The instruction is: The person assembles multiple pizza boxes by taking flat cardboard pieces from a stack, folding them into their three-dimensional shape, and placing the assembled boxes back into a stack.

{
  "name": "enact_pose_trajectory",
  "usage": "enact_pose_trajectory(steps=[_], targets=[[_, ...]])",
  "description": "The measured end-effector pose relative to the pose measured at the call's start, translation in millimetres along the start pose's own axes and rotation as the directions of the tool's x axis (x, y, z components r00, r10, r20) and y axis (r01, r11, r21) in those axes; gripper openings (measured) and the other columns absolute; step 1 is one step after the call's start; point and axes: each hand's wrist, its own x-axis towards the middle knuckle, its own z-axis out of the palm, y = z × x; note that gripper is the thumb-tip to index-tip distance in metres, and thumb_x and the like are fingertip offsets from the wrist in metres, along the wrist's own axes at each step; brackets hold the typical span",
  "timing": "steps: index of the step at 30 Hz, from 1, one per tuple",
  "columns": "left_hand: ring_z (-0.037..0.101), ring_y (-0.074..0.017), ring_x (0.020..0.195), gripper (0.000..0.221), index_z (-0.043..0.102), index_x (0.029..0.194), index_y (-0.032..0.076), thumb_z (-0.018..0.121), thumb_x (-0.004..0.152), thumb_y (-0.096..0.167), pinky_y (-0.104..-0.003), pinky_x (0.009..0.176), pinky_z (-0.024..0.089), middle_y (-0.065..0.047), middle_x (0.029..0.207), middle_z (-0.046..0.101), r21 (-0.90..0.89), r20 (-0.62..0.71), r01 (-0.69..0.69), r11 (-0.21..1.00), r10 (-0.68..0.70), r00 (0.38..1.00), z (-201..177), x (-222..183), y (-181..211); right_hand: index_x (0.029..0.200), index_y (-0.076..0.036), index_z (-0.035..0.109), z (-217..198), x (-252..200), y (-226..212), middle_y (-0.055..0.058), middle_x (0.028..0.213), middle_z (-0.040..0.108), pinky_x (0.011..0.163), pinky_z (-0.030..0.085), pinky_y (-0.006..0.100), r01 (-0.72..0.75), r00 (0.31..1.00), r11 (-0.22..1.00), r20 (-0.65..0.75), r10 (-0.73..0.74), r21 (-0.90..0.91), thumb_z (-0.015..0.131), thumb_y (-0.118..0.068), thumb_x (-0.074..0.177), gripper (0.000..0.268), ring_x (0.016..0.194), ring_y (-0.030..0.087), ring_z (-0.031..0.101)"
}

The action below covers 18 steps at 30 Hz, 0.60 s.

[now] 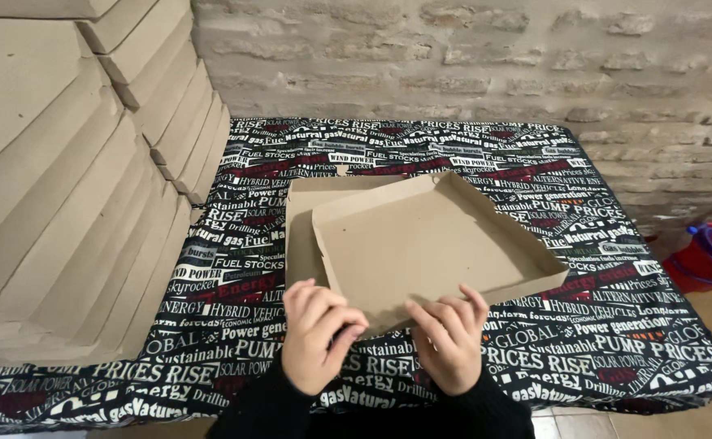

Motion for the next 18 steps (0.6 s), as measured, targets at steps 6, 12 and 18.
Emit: enact_pose_trajectory(steps=[6, 12, 18], targets=[[0.059, -0.0225, 0.125, 0.062, 0.066, 0.123, 0.016, 0.053, 0.099, 0.073, -0.055, 0.12, 0.032, -0.003, 0.128, 0.066, -0.077, 0.097, -0.129, 0.989, 0.136, 0.986, -6.5, -11.7, 3.4, 0.081, -0.013, 0.073, -33.5, -1.6, 20.8, -0.001, 0.082, 0.076, 0.115, 0.035, 0.051, 0.016, 0.986, 0.989, -0.168, 0.01, 0.148, 0.076, -0.004, 0.085, 0.011, 0.08, 0.017, 0.071], [0.066, -0.0194, 0.134, 0.1, 0.065, 0.139, 0.025, 0.099, 0.046, 0.012, -0.058, 0.126, 0.022, 0.007, 0.137, 0.075, 0.35, 0.231, -0.057, 0.935, -0.027, 0.972, -24.5, -19.6, -82.4, 0.086, -0.01, 0.058, -96.8, -3.8, 87.3, 0.003, 0.084, 0.067, 0.127, 0.045, 0.061, 0.038, 0.992, 0.858, -0.124, 0.031, 0.513, 0.064, -0.049, 0.092, 0.04, 0.086, 0.019, 0.068], [0.07, -0.0234, 0.114, 0.034, 0.071, 0.091, 0.017, 0.096, 0.069, 0.025, -0.061, 0.121, 0.045, 0.0, 0.104, 0.078, 0.234, 0.043, -0.065, 0.97, 0.057, 0.997, -61.0, -8.5, -95.8, 0.111, -0.022, 0.065, -81.1, -13.6, 139.6, -0.009, 0.118, 0.071, 0.135, 0.043, 0.052, 0.018, 0.986, 0.887, -0.154, 0.06, 0.461, 0.072, -0.068, 0.092, 0.051, 0.121, 0.01, 0.066]])
